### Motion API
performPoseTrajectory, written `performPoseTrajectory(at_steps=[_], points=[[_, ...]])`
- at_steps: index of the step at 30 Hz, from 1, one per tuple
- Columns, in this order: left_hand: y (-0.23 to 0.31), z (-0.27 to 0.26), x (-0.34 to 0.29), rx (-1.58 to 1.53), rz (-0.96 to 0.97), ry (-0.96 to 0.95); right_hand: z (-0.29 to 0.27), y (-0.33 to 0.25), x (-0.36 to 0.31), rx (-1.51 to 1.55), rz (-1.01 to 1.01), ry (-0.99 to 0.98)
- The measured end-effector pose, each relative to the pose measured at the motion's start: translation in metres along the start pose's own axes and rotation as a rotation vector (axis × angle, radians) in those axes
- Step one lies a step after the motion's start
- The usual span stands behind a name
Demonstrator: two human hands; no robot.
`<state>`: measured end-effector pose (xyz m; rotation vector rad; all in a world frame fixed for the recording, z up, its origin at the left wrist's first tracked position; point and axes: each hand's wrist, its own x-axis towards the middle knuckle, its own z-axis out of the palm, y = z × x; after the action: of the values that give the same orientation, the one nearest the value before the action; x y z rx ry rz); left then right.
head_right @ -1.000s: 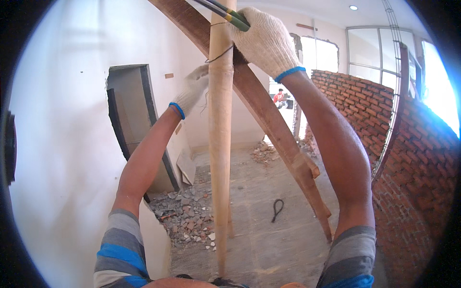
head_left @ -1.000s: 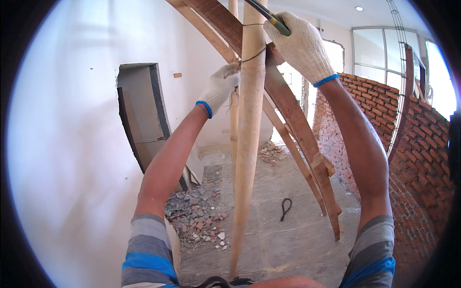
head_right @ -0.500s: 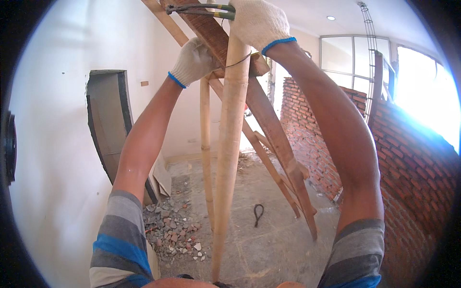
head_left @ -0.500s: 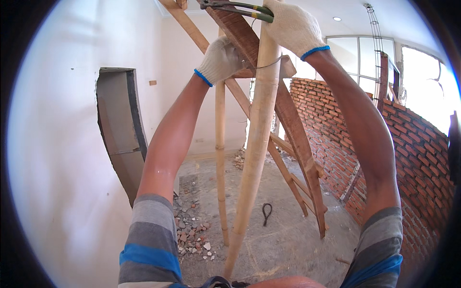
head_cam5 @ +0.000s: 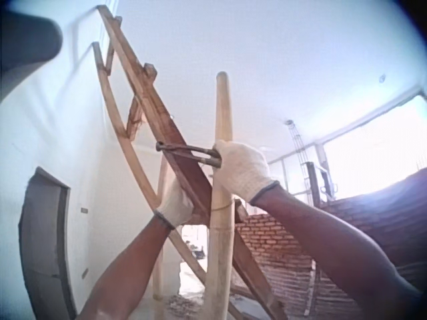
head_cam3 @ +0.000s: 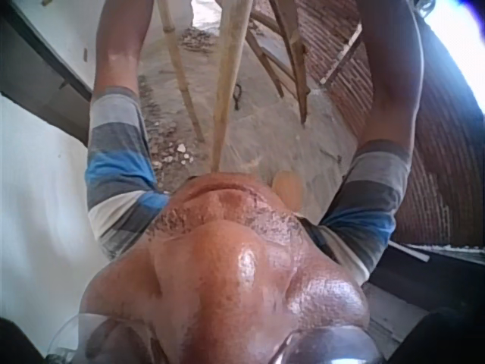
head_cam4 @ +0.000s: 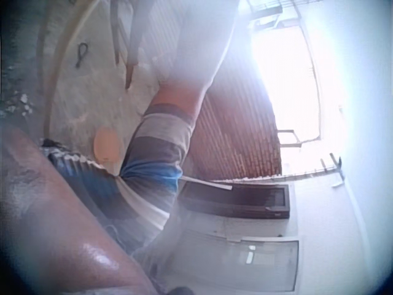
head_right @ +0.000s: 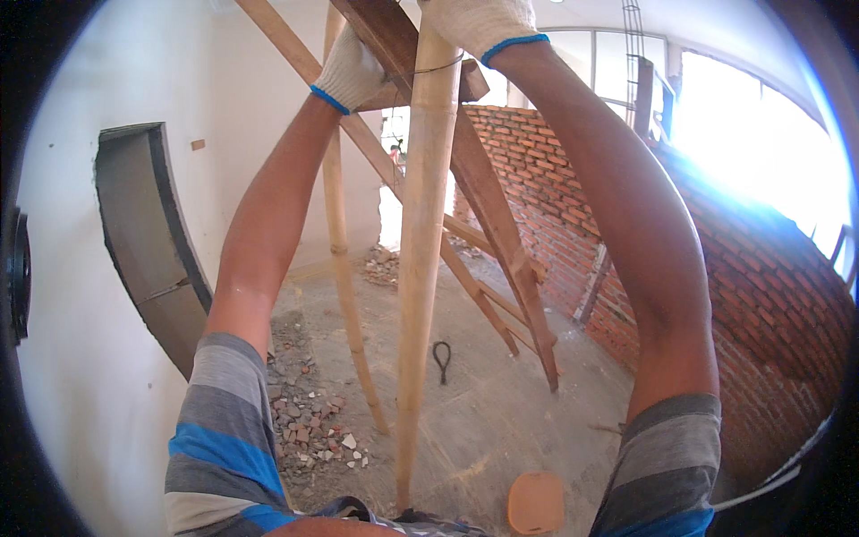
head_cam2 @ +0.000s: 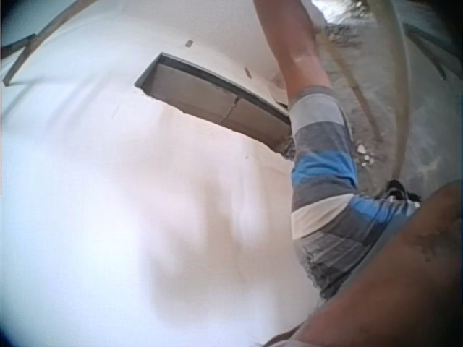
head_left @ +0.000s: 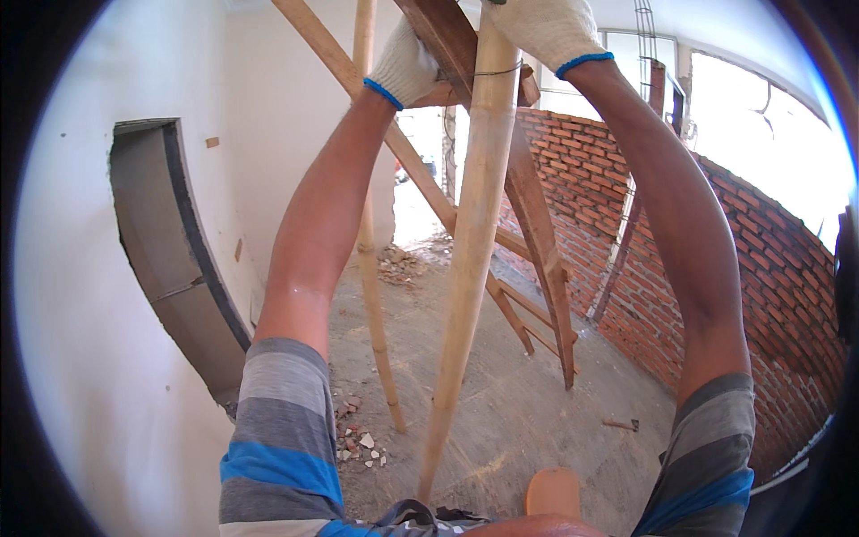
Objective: The person assembles a bamboo scaffolding structure by positioning bamboo poles and securing them with wire. They use pliers to twist and tighten the wire around the joints, then cut the excess wire. The person handles bamboo poles, wire, and pliers throughout the task.
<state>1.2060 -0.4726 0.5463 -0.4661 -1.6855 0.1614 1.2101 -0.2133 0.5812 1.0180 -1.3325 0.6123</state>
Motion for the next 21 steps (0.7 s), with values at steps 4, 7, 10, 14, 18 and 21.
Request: performPoseTrajectory(at_steps=[4,7,10,14,18,21], points=[[-0.069,0.003,-0.014,-1.458,-0.699,-0.093,-0.024,-0.026,-0.016,0.153,0.069,-0.051],[0.025,-0.009,-0.040,-0.040,-0.270,-0.238,-0.025,-0.002,-0.049,0.185,0.079,-0.047],[0.063,-0.023,-0.113,-0.489,-0.447,-0.040,-0.051,-0.009,-0.095,0.196,0.161,-0.065],[0.197,-0.039,-0.174,-1.158,-1.174,0.339,-0.102,-0.010,-0.191,0.296,0.430,-0.177],[0.284,-0.074,-0.219,-0.967,-1.025,0.252,-0.112,-0.059,-0.285,0.621,0.627,-0.305],[0.334,-0.062,-0.234,-0.856,-0.884,0.095,-0.120,-0.099,-0.326,0.677,0.814,-0.296]])
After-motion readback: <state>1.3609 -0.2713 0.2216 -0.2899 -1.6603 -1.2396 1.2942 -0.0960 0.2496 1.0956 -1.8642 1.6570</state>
